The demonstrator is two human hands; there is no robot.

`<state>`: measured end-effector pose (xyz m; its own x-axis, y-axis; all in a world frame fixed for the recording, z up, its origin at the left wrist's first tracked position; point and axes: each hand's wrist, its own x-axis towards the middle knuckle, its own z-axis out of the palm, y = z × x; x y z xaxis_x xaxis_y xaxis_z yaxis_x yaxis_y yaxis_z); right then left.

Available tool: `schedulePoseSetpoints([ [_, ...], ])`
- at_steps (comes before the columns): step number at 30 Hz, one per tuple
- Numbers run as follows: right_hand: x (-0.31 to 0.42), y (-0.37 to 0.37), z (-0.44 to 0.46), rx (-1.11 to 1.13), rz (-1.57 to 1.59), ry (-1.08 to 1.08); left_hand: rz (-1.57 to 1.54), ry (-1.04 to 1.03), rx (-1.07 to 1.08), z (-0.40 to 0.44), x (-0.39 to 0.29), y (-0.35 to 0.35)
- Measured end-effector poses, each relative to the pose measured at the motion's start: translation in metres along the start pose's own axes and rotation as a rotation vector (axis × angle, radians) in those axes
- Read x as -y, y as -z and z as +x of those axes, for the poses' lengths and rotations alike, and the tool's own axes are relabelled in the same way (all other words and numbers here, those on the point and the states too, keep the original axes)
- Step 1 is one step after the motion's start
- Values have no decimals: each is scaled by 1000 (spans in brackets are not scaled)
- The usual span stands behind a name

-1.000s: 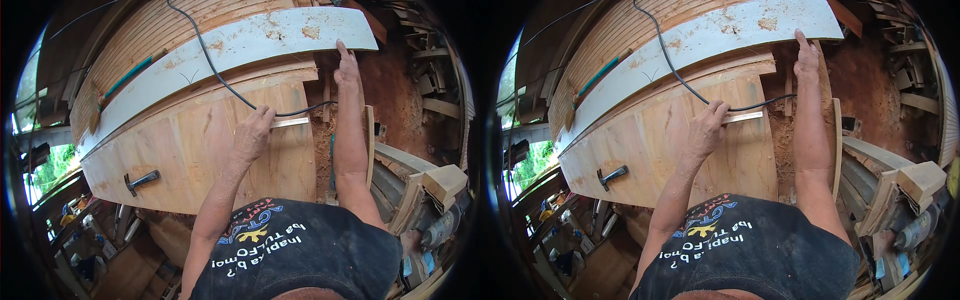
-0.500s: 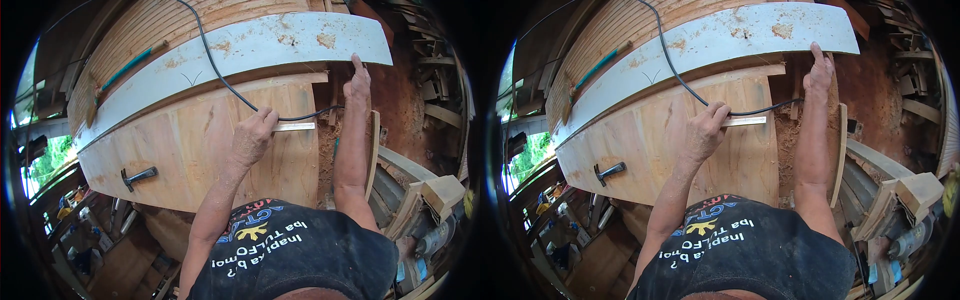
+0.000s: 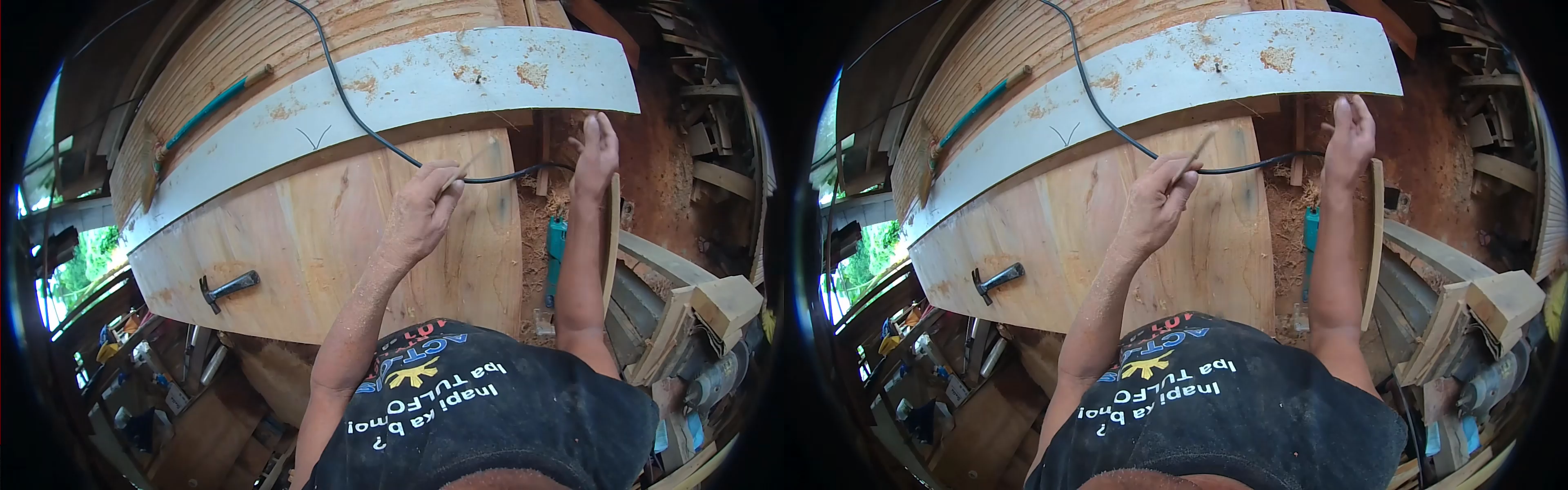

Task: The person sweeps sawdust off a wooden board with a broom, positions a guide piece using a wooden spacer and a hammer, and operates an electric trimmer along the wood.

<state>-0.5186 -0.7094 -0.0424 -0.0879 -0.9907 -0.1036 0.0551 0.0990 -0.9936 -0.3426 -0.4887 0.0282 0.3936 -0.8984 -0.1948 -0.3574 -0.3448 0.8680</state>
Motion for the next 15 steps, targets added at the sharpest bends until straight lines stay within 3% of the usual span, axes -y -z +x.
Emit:
schedulePoseSetpoints([
  [3,11,13,-51,391,-196,200,-313,371,128,2,-20,2],
  [5,22,6,-79,642,-379,327,-377,384,120,4,-15,-7],
  [8,16,6,-93,746,-585,646,-389,369,70,6,-10,-11],
  [14,53,0,-96,823,-712,427,-462,272,-39,-2,-1,-34],
  [15,55,0,-96,872,-715,468,-481,251,-51,-2,-2,-41],
])
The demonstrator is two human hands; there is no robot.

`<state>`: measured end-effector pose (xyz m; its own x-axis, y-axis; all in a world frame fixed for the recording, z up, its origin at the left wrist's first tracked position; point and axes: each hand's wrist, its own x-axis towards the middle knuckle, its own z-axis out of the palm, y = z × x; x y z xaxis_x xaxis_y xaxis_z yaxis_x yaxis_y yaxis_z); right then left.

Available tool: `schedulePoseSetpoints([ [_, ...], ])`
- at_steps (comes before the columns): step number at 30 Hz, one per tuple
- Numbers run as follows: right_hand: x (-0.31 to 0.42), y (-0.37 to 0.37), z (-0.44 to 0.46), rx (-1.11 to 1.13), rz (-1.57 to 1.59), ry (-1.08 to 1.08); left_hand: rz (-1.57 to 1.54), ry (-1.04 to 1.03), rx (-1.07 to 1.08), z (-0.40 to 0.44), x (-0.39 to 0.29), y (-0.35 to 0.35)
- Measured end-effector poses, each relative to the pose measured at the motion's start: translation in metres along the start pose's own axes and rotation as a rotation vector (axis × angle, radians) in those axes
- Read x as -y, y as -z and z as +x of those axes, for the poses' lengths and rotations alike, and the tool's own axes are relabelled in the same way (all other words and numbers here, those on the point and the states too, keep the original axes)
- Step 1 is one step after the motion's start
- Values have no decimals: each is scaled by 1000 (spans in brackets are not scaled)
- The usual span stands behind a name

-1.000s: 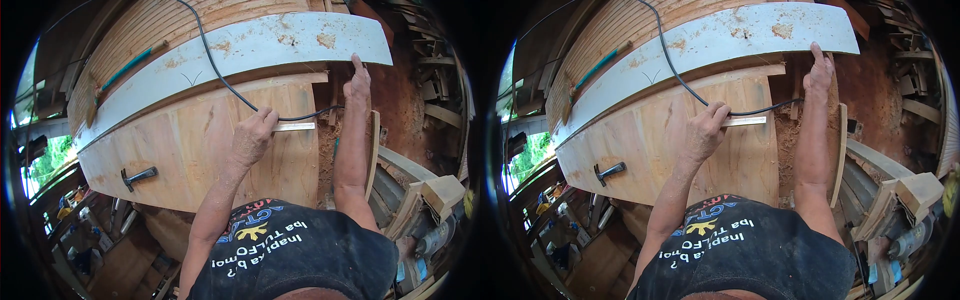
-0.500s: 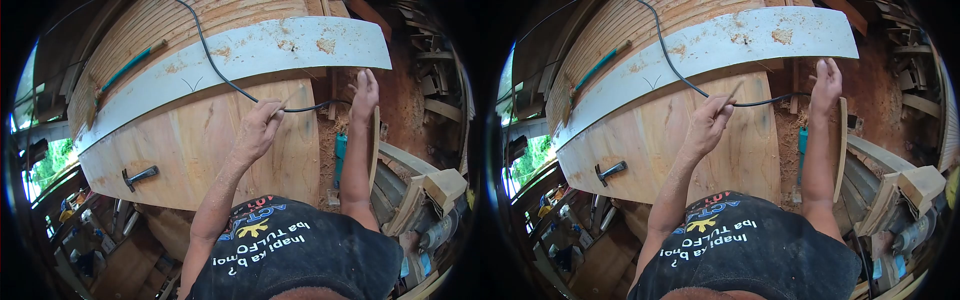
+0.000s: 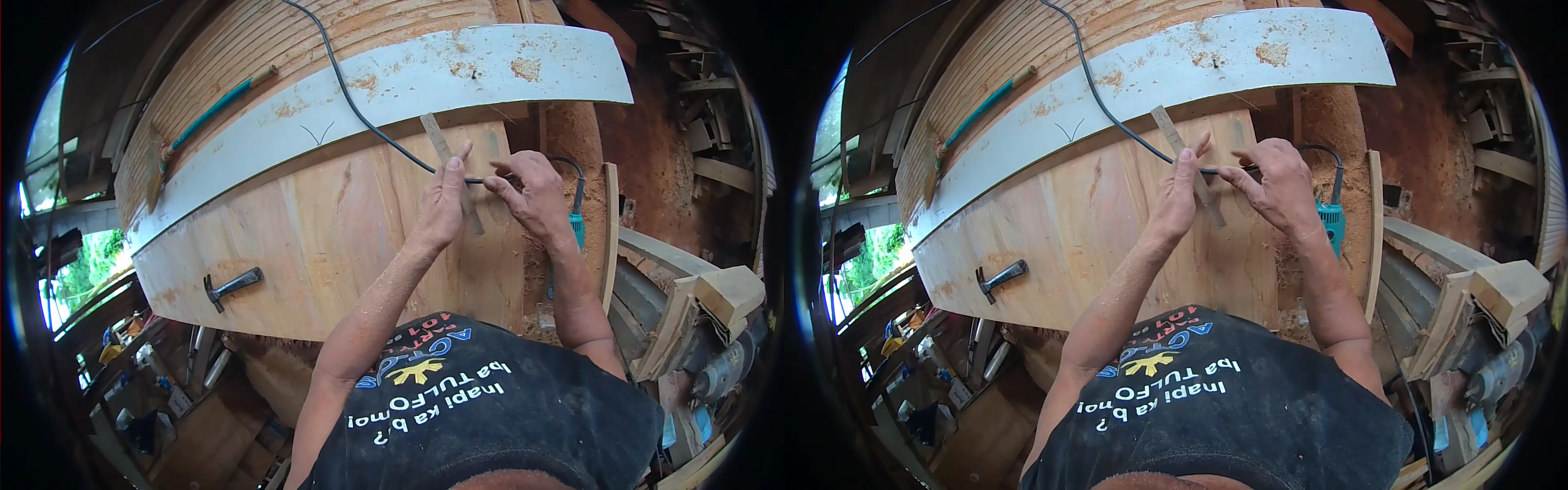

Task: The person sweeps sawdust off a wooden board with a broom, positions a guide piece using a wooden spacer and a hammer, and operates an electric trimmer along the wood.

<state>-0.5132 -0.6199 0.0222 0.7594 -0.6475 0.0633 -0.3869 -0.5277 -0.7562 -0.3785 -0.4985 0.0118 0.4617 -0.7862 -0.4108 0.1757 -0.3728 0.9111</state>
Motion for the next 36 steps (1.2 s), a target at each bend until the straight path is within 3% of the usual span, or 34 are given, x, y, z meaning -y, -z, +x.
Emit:
schedulePoseSetpoints([
  [2,3,1,1,70,-31,102,-14,-1,7,0,4,-9],
  [8,0,-28,-22,74,74,68,57,11,98,-6,0,-6],
  [9,-1,-30,-23,67,212,-74,117,28,135,-7,-4,1],
  [11,-3,-31,-24,48,484,-361,502,-42,176,-12,-15,14],
  [14,-15,-21,-12,-86,707,-492,799,-208,160,-26,-6,30],
  [18,-11,-12,0,-259,773,-354,1280,-516,159,-48,-5,39],
  [19,-9,-18,3,-333,799,-284,1267,-564,178,-48,-6,37],
  [22,-15,-37,7,-163,780,-364,1232,-690,217,-47,-10,26],
  [23,-17,-38,2,2,775,-460,1229,-717,212,-48,-14,23],
  [27,-14,-33,-11,365,408,-489,1319,-768,113,-50,-30,32],
  [31,-11,-35,-4,231,317,-493,1351,-702,-28,-37,-23,58],
  [36,-1,-37,2,124,205,-465,900,-656,-452,4,18,110],
])
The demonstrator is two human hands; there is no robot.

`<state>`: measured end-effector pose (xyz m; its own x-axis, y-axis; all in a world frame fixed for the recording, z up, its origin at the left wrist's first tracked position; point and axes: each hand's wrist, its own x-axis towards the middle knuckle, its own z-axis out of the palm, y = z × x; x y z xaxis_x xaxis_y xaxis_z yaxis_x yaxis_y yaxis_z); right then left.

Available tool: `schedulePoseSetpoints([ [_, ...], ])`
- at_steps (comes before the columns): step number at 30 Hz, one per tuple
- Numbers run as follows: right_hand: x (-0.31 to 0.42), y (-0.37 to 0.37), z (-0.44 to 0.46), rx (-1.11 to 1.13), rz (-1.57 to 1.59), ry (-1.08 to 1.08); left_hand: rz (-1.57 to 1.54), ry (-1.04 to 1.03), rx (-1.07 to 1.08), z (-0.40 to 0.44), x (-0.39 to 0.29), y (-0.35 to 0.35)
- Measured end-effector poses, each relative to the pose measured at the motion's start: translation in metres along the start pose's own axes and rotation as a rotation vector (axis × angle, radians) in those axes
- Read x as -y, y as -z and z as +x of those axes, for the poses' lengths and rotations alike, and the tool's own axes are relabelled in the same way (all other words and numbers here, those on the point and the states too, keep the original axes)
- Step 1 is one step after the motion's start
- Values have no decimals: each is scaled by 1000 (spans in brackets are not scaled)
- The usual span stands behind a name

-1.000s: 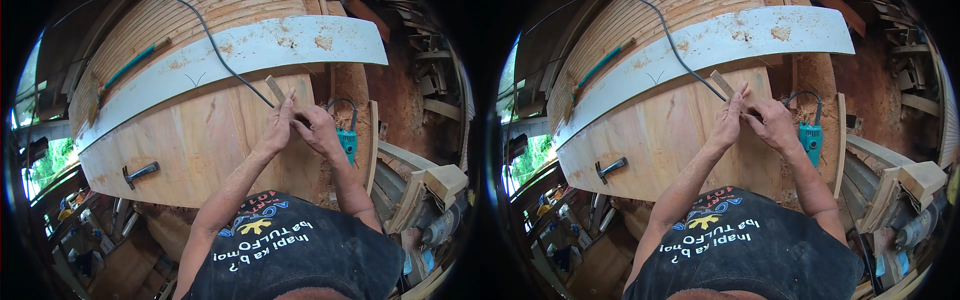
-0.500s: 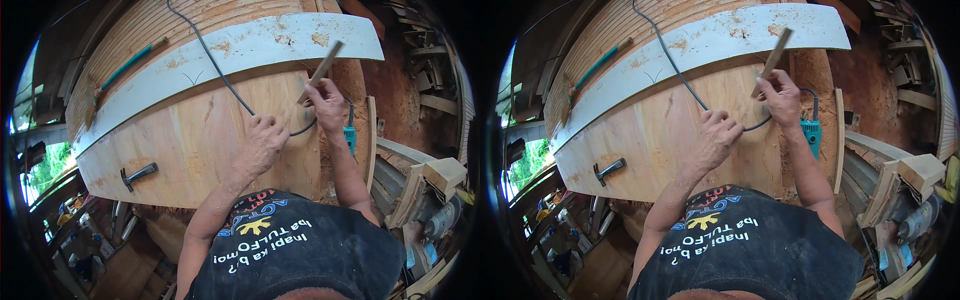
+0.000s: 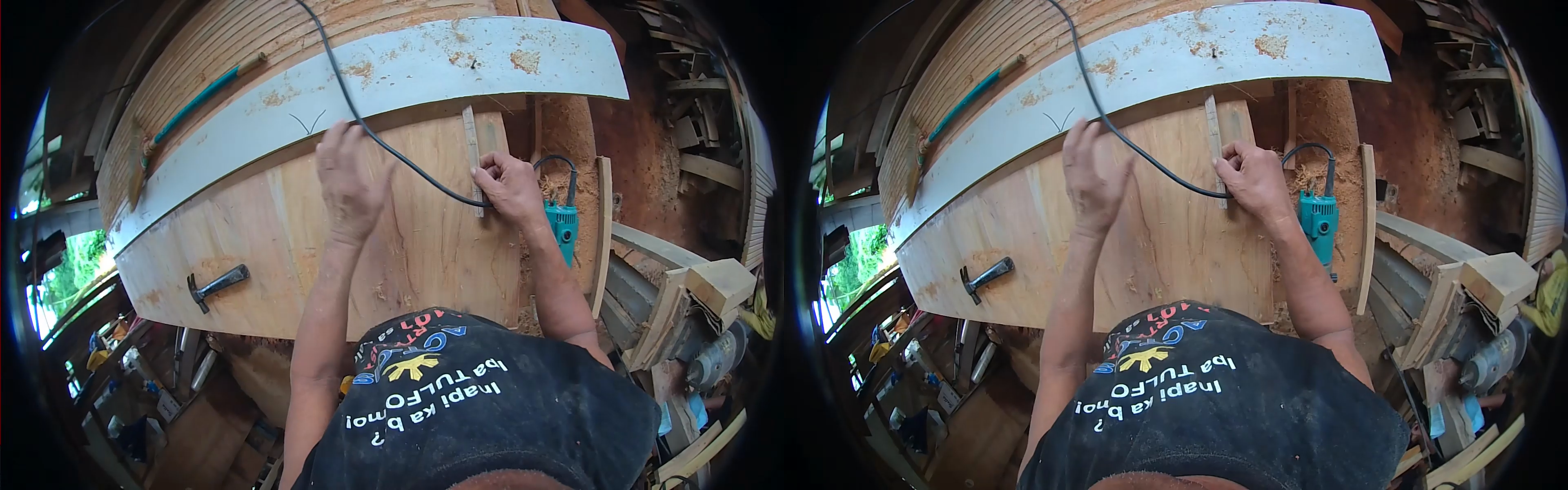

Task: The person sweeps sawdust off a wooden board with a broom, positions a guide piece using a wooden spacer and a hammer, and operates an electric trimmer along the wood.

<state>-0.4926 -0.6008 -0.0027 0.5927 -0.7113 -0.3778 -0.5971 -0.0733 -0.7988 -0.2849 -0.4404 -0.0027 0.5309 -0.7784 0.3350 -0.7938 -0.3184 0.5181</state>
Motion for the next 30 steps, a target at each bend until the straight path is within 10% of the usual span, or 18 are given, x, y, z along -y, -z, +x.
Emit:
schedulePoseSetpoints([
  [7,-3,-5,-1,-31,10,33,430,-124,108,22,56,-15],
  [30,0,-16,-1,-135,28,52,506,-237,598,156,68,-19],
])
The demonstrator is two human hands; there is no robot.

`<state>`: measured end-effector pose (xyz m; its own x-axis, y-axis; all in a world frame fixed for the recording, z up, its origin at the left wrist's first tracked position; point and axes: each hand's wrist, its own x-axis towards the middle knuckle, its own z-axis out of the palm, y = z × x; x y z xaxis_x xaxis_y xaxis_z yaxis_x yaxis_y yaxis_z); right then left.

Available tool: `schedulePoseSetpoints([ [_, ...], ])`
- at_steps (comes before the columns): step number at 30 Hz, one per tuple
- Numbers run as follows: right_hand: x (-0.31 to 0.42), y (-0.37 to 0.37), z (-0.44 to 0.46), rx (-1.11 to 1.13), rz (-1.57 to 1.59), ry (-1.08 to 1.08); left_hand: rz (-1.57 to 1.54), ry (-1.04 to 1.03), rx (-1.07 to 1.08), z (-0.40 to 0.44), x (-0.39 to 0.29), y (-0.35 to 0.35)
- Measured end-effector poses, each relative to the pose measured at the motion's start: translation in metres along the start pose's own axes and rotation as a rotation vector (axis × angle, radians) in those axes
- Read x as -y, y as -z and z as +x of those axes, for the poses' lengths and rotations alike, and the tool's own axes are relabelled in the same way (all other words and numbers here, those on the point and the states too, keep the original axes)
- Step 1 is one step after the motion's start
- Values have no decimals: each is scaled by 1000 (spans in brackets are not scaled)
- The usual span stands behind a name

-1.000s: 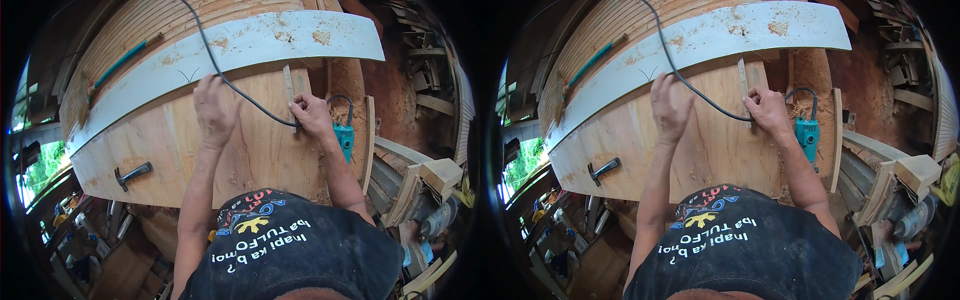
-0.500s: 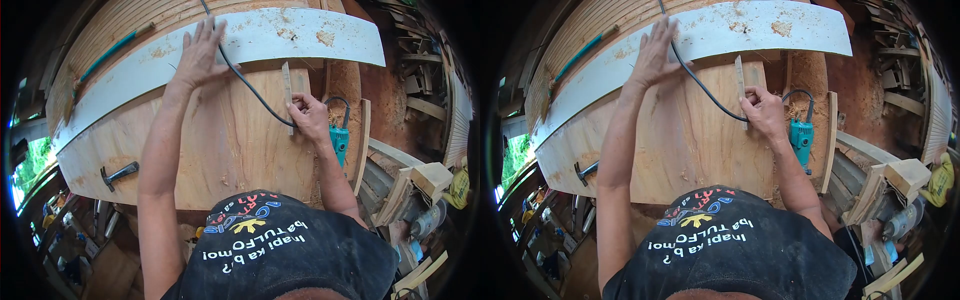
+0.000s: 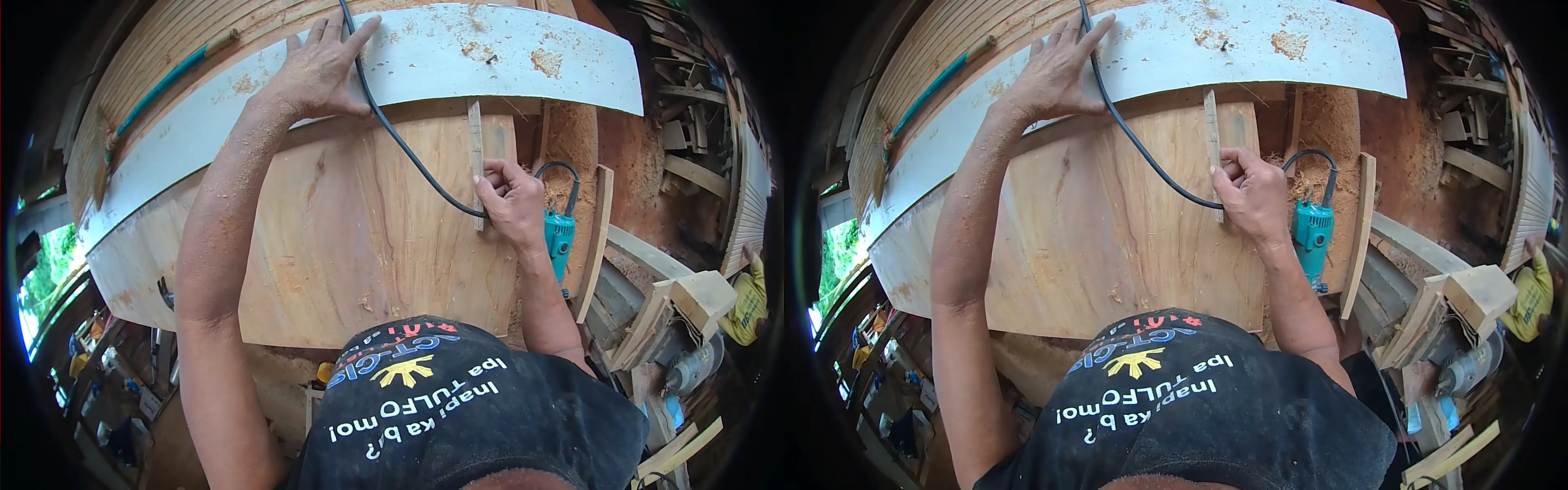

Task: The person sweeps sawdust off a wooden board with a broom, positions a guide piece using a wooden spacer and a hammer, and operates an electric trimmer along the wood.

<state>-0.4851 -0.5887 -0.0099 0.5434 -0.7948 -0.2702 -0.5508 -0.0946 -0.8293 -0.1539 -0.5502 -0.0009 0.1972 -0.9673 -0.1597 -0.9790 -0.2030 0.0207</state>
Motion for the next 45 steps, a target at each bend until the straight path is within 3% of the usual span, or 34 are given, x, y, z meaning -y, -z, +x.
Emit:
schedulePoseSetpoints([
  [17,-4,0,2,-13,10,43,-24,-15,45,3,-3,12],
  [20,-5,1,4,-30,39,46,-12,-80,-62,4,8,2],
  [23,-4,-1,8,-28,42,40,-168,-51,172,9,-7,56],
  [45,-2,-7,11,-76,45,33,-150,-29,199,14,-6,52],
])
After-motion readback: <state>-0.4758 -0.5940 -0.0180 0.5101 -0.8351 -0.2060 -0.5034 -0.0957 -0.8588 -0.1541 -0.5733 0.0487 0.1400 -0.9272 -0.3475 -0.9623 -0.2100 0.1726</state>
